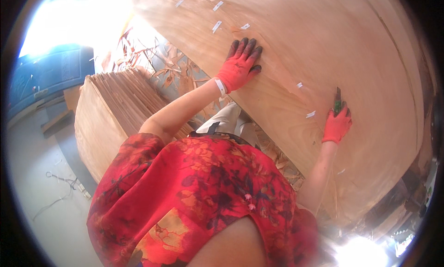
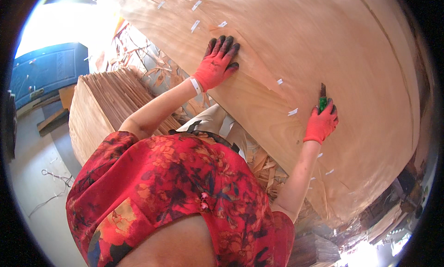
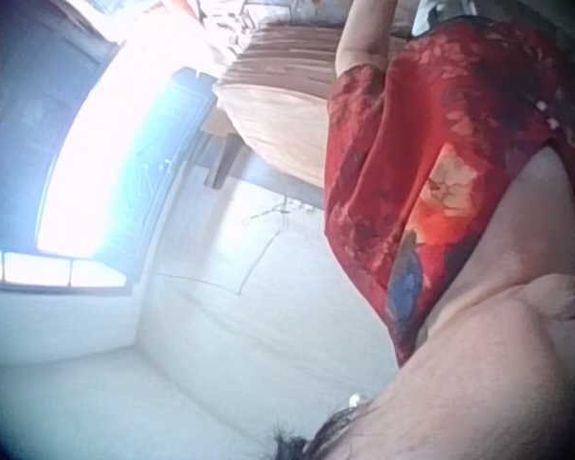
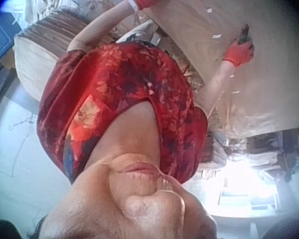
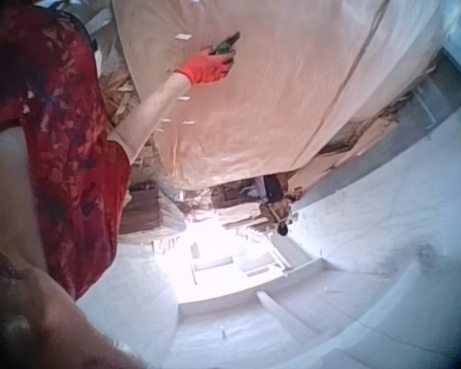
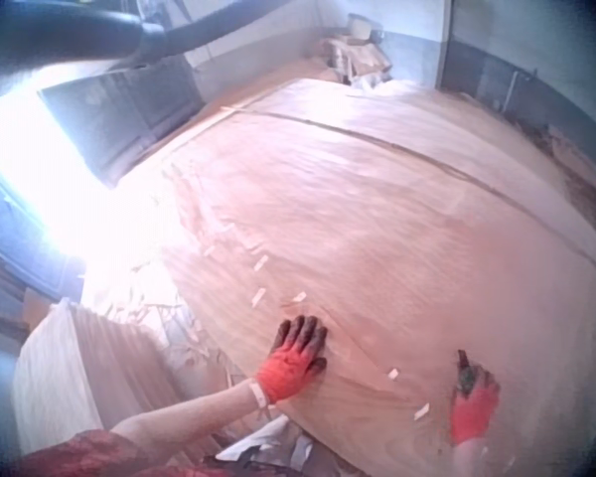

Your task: The person cuts a large sheet of wood veneer using a utility knife and removes the thin offcut strips by hand.

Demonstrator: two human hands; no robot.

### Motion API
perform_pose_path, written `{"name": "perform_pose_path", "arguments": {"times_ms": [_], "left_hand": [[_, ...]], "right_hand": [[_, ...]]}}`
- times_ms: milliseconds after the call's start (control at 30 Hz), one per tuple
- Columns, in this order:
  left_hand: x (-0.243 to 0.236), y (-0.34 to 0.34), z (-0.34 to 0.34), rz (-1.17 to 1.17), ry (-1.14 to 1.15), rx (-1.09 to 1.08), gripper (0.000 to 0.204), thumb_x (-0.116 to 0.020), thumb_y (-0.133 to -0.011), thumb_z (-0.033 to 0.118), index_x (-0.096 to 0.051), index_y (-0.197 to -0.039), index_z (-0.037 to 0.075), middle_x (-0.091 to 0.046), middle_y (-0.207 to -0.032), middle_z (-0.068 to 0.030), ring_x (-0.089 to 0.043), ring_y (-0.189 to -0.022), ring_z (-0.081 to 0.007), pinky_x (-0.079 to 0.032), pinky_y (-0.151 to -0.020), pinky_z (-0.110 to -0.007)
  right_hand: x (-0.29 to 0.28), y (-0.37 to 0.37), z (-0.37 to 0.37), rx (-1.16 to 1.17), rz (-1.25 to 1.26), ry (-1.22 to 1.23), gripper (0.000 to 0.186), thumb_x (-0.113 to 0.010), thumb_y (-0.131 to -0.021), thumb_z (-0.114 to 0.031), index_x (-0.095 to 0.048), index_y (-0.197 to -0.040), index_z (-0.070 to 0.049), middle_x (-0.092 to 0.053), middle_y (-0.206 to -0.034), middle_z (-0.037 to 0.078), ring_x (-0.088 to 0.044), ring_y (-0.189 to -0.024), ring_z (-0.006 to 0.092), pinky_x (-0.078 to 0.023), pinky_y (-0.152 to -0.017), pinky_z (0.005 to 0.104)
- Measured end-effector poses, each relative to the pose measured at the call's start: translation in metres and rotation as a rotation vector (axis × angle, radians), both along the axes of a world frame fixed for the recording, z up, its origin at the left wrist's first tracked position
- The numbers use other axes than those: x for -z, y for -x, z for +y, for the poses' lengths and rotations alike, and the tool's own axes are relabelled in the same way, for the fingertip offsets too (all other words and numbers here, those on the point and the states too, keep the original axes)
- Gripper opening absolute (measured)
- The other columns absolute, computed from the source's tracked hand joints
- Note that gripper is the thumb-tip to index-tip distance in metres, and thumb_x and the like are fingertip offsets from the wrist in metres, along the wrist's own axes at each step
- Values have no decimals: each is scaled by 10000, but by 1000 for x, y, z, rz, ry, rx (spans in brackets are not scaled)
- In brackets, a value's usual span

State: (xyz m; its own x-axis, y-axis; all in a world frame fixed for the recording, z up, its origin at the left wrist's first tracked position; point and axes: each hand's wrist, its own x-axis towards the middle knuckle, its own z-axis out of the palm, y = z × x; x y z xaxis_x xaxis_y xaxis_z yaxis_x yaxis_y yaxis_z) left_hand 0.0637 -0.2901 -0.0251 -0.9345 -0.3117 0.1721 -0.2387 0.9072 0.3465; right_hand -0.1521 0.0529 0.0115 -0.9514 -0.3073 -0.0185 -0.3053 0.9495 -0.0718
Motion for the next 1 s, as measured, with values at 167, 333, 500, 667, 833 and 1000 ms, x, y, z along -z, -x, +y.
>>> {"name": "perform_pose_path", "arguments": {"times_ms": [167, 333, 500, 667, 833, 1000], "left_hand": [[-1, 1, 4, 16, 20, -32, 640, -602, -977, 385, -446, -1514, 72, -369, -1588, -241, -312, -1477, -471, -201, -1225, -599], [0, 7, -7, 99, 41, -46, 472, -632, -953, 259, -570, -1407, 145, -455, -1521, -202, -406, -1406, -435, -289, -1173, -579], [10, 3, -17, 141, -17, -84, 450, -613, -939, 136, -604, -1379, 227, -489, -1508, -164, -437, -1384, -414, -307, -1167, -548], [22, -3, -33, 186, -158, -84, 470, -620, -916, 113, -623, -1361, 266, -523, -1485, -130, -445, -1383, -379, -310, -1166, -549], [9, 2, -36, 203, 60, -92, 457, -638, -926, 133, -610, -1376, 210, -544, -1468, -102, -459, -1383, -346, -309, -1176, -523], [13, 1, -43, 266, -149, -156, 542, -663, -924, 175, -530, -1449, 151, -552, -1458, -104, -465, -1381, -321, -298, -1187, -510]], "right_hand": [[10, 2, 9, -5, -14, 26, 586, -752, -893, -264, -550, -1434, -165, -569, -1399, 142, -559, -1217, 374, -465, -1016, 481], [9, 18, 18, -73, -86, 69, 472, -743, -885, -195, -602, -1328, -111, -630, -1260, 180, -599, -1131, 394, -473, -986, 486], [-24, 14, 18, 89, -382, 525, 365, -694, -930, -186, -612, -1266, -68, -633, -1122, 101, -651, -925, 227, -535, -740, 376], [-56, -28, -27, 116, -805, 1222, 331, -619, -1019, -264, -592, -1271, -50, -608, -997, 37, -614, -681, 130, -495, -560, 273], [-59, -83, -97, 50, -1217, 1184, 412, -568, -1065, -352, -546, -1360, -66, -642, -1000, 66, -635, -704, 149, -522, -586, 263], [-39, -110, -163, 14, -1487, 1241, 414, -569, -1066, -349, -546, -1373, -71, -654, -1015, 75, -658, -782, 157, -546, -619, 261]]}}
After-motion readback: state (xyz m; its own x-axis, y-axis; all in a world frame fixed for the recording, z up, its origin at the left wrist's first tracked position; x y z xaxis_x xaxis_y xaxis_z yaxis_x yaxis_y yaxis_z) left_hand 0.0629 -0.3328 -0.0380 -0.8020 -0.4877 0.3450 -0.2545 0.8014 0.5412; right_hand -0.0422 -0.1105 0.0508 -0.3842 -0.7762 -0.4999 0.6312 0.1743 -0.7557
